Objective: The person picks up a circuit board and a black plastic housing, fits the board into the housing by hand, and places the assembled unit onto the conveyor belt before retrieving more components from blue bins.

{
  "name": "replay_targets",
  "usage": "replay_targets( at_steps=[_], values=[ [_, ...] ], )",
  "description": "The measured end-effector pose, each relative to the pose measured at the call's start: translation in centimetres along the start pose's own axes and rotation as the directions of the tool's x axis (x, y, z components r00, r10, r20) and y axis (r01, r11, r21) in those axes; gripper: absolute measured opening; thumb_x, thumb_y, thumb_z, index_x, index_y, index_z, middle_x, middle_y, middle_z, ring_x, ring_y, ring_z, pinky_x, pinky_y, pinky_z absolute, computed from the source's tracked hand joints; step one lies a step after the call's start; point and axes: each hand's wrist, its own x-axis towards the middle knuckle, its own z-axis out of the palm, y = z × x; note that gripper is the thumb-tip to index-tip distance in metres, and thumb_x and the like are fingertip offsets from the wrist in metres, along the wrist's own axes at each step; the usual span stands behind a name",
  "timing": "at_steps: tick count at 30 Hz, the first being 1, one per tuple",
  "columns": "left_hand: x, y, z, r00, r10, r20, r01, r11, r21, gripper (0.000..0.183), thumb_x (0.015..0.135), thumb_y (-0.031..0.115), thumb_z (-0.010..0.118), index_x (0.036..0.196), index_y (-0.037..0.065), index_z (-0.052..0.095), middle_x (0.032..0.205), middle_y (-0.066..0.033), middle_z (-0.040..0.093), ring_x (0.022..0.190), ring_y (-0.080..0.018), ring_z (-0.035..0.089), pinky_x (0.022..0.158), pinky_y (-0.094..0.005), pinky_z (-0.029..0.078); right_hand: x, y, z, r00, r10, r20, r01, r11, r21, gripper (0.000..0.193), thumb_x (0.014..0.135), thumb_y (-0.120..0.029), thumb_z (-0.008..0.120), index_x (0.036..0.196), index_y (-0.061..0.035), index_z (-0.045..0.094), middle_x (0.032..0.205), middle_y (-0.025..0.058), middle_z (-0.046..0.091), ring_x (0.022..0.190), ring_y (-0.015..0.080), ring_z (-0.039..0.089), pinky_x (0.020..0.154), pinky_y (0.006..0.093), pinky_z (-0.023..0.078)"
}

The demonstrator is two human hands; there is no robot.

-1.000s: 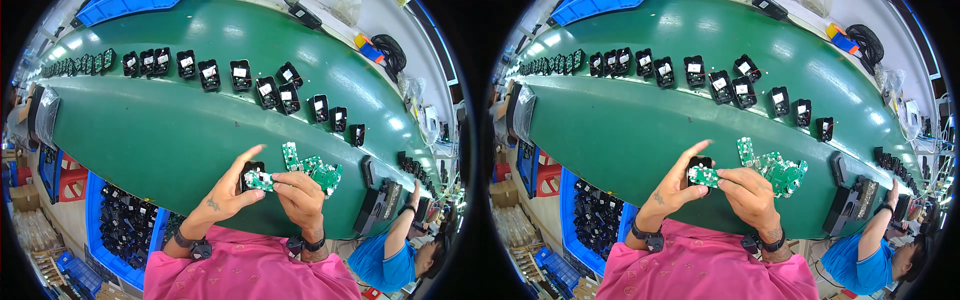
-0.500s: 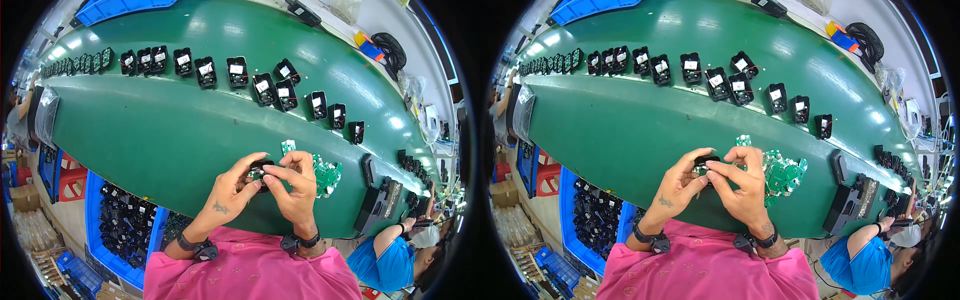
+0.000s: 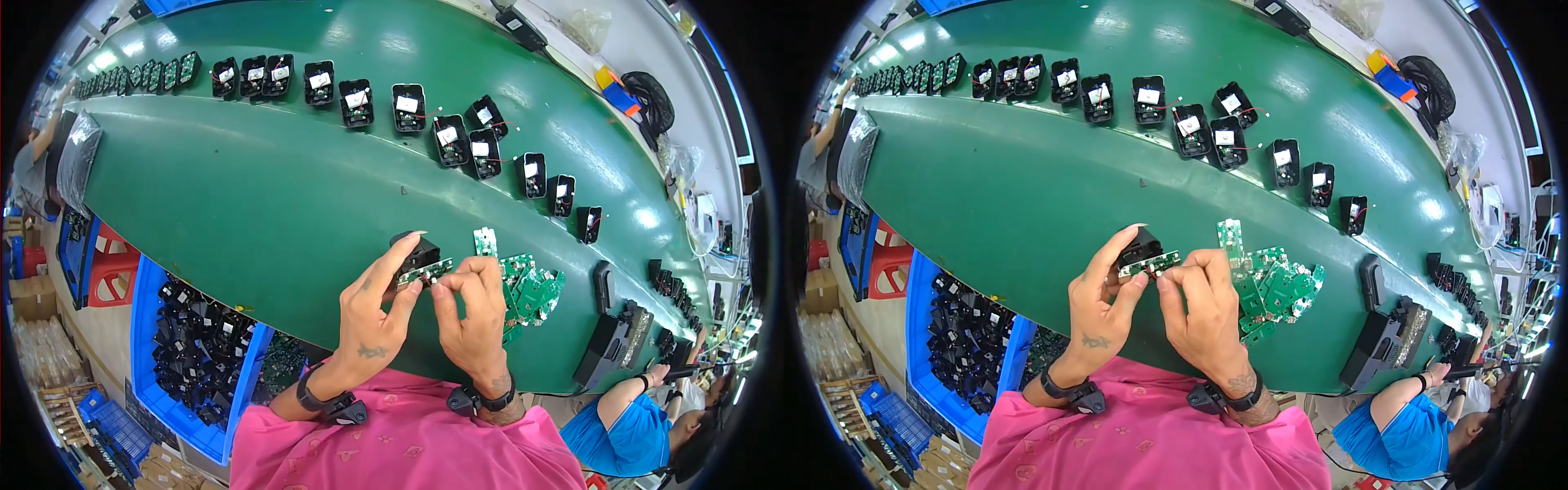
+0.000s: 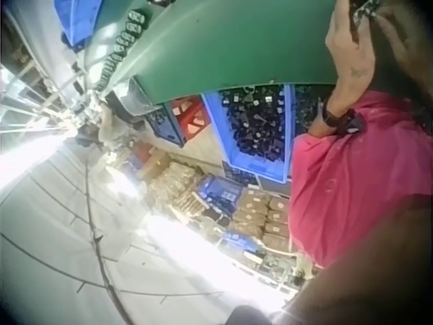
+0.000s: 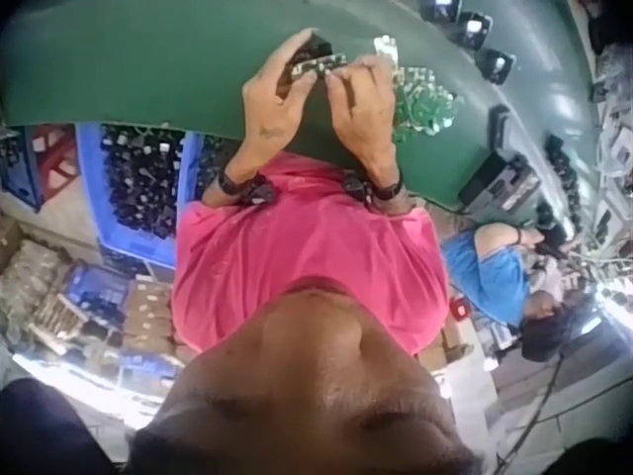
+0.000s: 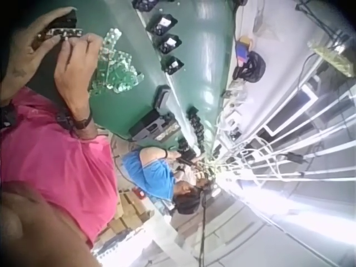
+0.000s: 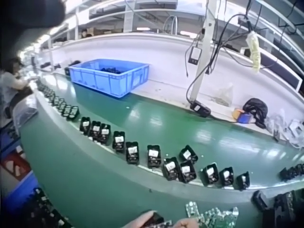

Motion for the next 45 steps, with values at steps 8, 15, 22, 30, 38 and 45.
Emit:
replay_targets(
  at_steps=[8, 15, 22, 30, 38, 45],
  values=[
    [0.1, 0.7, -1.3, 0.988, 0.053, 0.147, -0.072, 0.99, 0.124, 0.046, 0.089, -0.008, 0.062, 0.135, 0.001, 0.057, 0.124, -0.0145, 0.064, 0.103, -0.0171, 0.066, 0.084, -0.0286, 0.057, 0.1, 0.0, -1.3, 0.97, 0.105, 0.218, -0.136, 0.982, 0.133, 0.007, 0.09, -0.002, 0.065, 0.085, -0.0002, 0.059, 0.074, 0.0097, 0.066, 0.061, 0.0212, 0.069, 0.056, 0.0301, 0.051],
    [0.0, 1.1, -1.8, 0.968, 0.119, 0.22, -0.176, 0.949, 0.261, 0.049, 0.086, -0.009, 0.06, 0.133, 0.006, 0.059, 0.12, -0.0195, 0.065, 0.102, -0.0315, 0.069, 0.086, -0.0351, 0.056, -0.1, 0.5, -1.3, 0.96, 0.072, 0.271, -0.104, 0.989, 0.106, 0.005, 0.086, 0.001, 0.065, 0.084, -0.0003, 0.06, 0.07, 0.0096, 0.066, 0.06, 0.0209, 0.07, 0.054, 0.0296, 0.052],
    [-0.4, 0.4, -1.6, 0.961, 0.191, 0.201, -0.232, 0.951, 0.205, 0.055, 0.086, -0.008, 0.058, 0.137, 0.012, 0.056, 0.115, -0.021, 0.063, 0.087, -0.0405, 0.067, 0.071, -0.0412, 0.057, 0.4, 0.5, -2.0, 0.93, 0.02, 0.367, -0.039, 0.998, 0.044, 0.007, 0.085, 0.001, 0.066, 0.084, 0.0006, 0.06, 0.069, 0.01, 0.066, 0.059, 0.0211, 0.07, 0.053, 0.0294, 0.052],
    [-2.9, 0.6, -2.5, 0.987, 0.149, -0.065, -0.106, 0.891, 0.441, 0.045, 0.084, -0.002, 0.061, 0.128, 0.009, 0.061, 0.108, -0.0177, 0.066, 0.085, -0.036, 0.068, 0.068, -0.0411, 0.057, 1.0, -1.8, 0.8, 0.91, 0.106, 0.401, -0.08, 0.994, -0.08, 0.006, 0.084, -0.005, 0.065, 0.083, -0.0002, 0.061, 0.068, 0.0166, 0.062, 0.056, 0.0331, 0.063, 0.052, 0.0399, 0.048],
    [-5.4, -0.8, -3.0, 0.929, 0.21, -0.304, -0.095, 0.931, 0.353, 0.059, 0.079, 0.007, 0.065, 0.135, 0.013, 0.049, 0.106, -0.0222, 0.058, 0.068, -0.0379, 0.066, 0.058, -0.044, 0.055, 2.6, -2.8, 2.1, 0.839, 0.047, 0.542, -0.027, 0.999, -0.044, 0.02, 0.103, -0.011, 0.05, 0.101, 0.0053, 0.062, 0.077, 0.0044, 0.061, 0.068, 0.0086, 0.052, 0.061, 0.0256, 0.046],
    [-7.5, -1.1, -5.3, 0.82, 0.268, -0.505, -0.118, 0.944, 0.309, 0.056, 0.081, 0.01, 0.065, 0.135, 0.009, 0.05, 0.105, -0.0291, 0.057, 0.067, -0.0365, 0.067, 0.056, -0.0428, 0.054, 3.8, -8.4, 5.1, 0.732, -0.152, 0.664, 0.396, 0.888, -0.233, 0.028, 0.104, -0.018, 0.046, 0.099, 0.0056, 0.06, 0.072, 0.0165, 0.059, 0.06, 0.0223, 0.052, 0.055, 0.0362, 0.042]
  ],
)
